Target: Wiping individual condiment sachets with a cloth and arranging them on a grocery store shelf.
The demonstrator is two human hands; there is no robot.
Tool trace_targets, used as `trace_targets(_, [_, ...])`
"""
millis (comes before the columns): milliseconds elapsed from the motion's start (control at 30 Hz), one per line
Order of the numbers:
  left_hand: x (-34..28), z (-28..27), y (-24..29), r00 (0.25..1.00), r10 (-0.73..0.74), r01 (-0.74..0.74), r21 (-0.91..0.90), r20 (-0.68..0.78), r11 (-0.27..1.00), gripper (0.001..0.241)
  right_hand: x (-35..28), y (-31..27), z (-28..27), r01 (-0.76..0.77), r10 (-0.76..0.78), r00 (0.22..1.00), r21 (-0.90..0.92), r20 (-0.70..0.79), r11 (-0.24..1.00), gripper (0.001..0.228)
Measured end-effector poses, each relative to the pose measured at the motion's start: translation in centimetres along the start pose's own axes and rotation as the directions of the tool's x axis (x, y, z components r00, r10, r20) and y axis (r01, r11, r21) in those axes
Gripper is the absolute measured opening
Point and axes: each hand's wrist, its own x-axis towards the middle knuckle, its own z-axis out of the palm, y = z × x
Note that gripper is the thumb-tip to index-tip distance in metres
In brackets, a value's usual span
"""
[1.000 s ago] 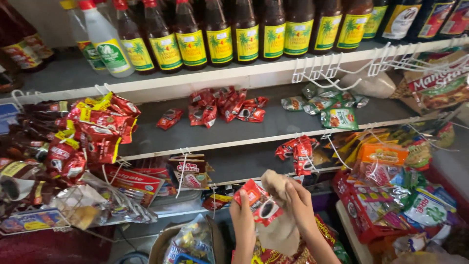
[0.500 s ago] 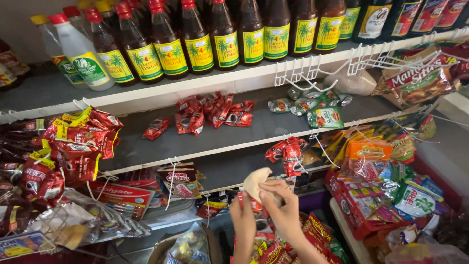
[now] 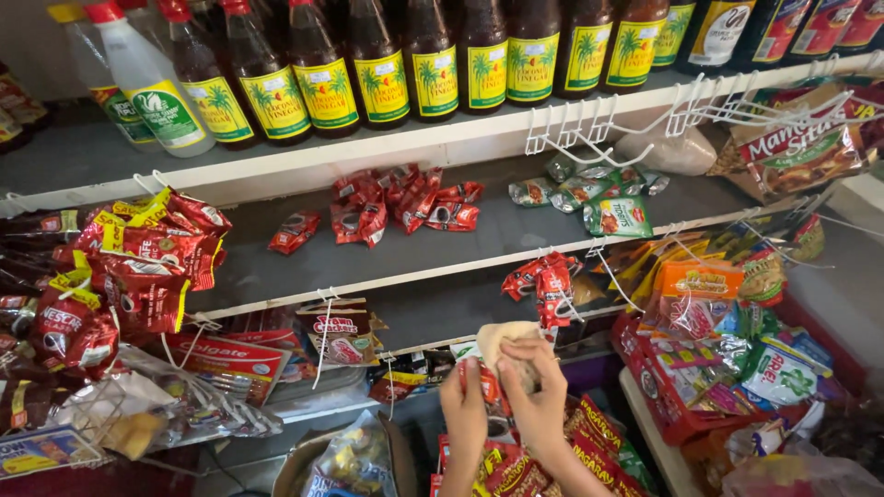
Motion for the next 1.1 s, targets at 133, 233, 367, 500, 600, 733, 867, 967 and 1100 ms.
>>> trace_targets(133, [1.0,-0.9,1.5,0.996,-0.07,0.065,-0.105,-0.05,0.992,0.043,-1.1,0.2,-0.2,-0.016,0.014,0.997,0.031,0.079,0.999,0.022])
trace_targets(233, [2.1,-1.9,1.6,0.975,-0.2,0.165,-0.284,-0.096,0.945,0.047,-2.8,1.3,-0.6,-0.082,0.079,0.983,0.014,0.169,0.997,0.02])
trace_targets(367, [4.0,-2.9,5.5,0.923,-0.355,0.227,-0.539,-0.145,0.811,0.046,-2.6,3.3,-1.9,-0.062,0.063,0.941,-0.012,0.334,0.998,0.021])
trace_targets(500, [4.5,-3.4,4.3,0.88,-0.459,0.272,-0.663,-0.123,0.698,0.04,-0.8,3.8,-2.7,-0.08,0.074,0.911,-0.002,0.407,0.997,0.016])
trace_targets(600, [4.1,-1.5,0.1,0.944,-0.299,0.171,-0.573,-0.136,0.802,0.043,0.0,1.5,-1.4,-0.175,0.141,0.965,0.143,0.222,0.974,0.024])
trace_targets(733, [4.2,-1.9,2.6,0.94,-0.323,0.192,-0.611,-0.111,0.768,0.044,-0.6,-0.3,-0.6,-0.092,0.066,0.956,0.08,0.284,0.993,0.022])
trace_targets(867, [4.7,-2.7,3.1,0.892,-0.445,0.268,-0.704,-0.076,0.658,0.043,0.0,-0.5,-1.5,-0.147,0.126,0.903,0.02,0.411,0.989,0.018])
trace_targets(967, [5.5,-3.3,5.2,0.849,-0.523,0.29,-0.754,-0.082,0.59,0.04,-0.4,1.2,-2.1,-0.124,0.12,0.854,-0.025,0.506,0.992,0.018])
trace_targets(1100, [6.0,-4.1,5.9,0.848,-0.501,0.199,-0.769,-0.176,0.608,0.04,-0.4,4.3,-2.5,0.054,0.019,0.851,-0.125,0.524,0.991,0.026])
